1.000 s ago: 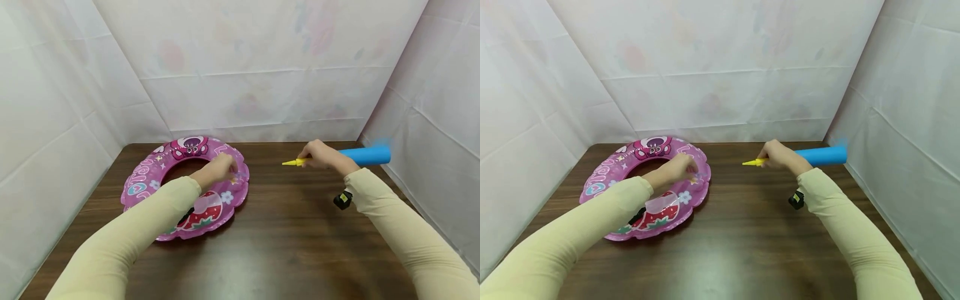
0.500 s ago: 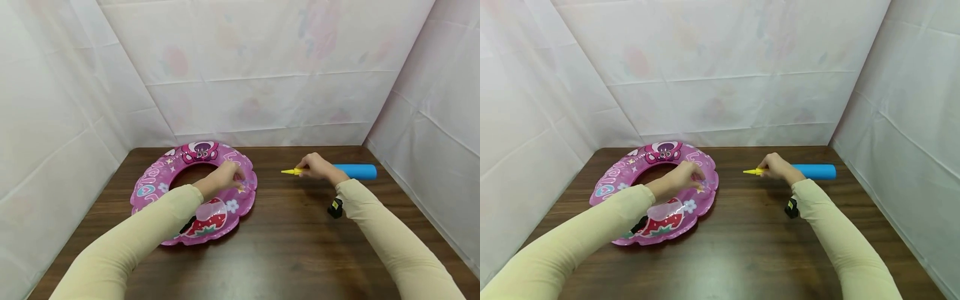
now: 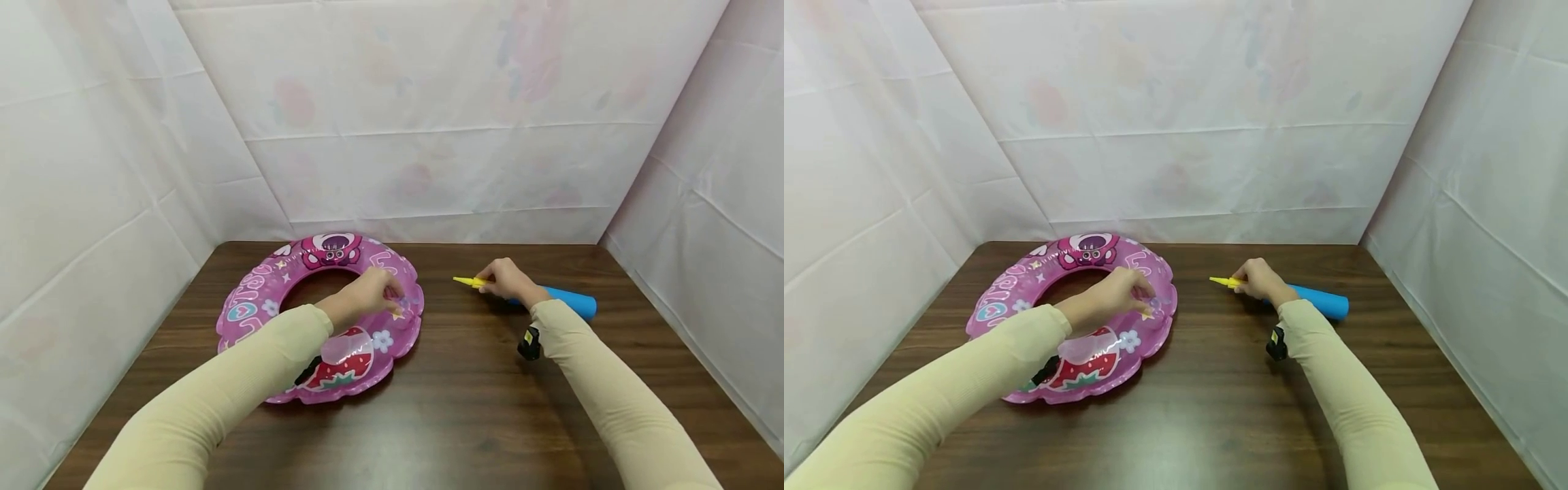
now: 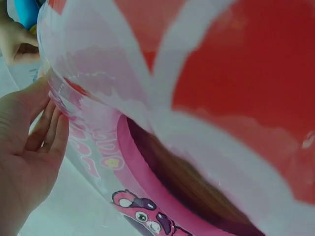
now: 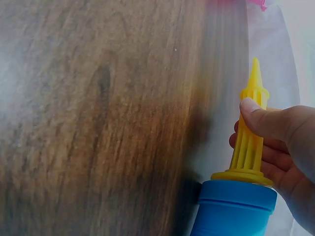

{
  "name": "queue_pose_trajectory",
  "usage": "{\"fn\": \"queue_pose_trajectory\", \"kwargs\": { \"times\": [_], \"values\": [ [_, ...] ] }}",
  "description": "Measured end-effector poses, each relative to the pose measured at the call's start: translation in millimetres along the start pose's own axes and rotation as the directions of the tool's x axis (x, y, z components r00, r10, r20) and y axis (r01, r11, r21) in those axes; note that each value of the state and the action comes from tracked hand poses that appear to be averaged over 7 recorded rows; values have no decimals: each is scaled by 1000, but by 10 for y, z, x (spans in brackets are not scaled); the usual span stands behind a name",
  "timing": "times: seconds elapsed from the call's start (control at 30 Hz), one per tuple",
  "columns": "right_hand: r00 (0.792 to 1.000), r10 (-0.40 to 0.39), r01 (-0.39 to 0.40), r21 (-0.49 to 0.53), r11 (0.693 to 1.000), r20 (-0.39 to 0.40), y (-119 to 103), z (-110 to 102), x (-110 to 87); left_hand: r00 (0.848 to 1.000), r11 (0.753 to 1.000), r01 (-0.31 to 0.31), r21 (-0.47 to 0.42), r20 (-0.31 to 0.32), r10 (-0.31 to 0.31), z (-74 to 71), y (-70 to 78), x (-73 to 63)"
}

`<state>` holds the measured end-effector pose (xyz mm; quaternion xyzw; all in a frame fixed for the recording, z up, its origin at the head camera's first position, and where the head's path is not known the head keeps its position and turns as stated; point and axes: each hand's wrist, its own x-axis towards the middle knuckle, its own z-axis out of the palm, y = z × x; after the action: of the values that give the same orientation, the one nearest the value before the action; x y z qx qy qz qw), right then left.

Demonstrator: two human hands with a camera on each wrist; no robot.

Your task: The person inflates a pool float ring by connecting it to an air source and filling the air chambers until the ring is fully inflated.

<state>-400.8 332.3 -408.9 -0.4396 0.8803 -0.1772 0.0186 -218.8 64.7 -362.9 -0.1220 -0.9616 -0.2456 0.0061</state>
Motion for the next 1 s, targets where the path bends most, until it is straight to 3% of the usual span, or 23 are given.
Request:
{"fn": "queue_pose_trajectory", "kwargs": {
  "times": [0.3, 0.43, 0.63, 0.8, 1.0],
  "values": [
    [999, 37, -37, 4, 999, -11, -70, -10, -81, 1000, 1000, 2, 16, -18, -2, -40, -25, -47],
    [996, 0, 0, 1, 1000, -93, -166, 4, -170, 1000, 999, 4, 35, -22, -4, -28, -32, -58],
    [972, -109, 117, 28, 993, -207, -465, 73, -259, 1000, 999, 9, 38, -21, -8, -18, -36, -80],
    [953, -172, 209, 128, 970, -250, -696, 201, -222, 1000, 999, 9, 36, -27, -8, -18, -34, -80],
    [979, -92, 156, 375, 914, -181, -914, 343, -167, 1000, 1000, 19, 20, -26, -18, -17, -35, -51]
  ]
}}
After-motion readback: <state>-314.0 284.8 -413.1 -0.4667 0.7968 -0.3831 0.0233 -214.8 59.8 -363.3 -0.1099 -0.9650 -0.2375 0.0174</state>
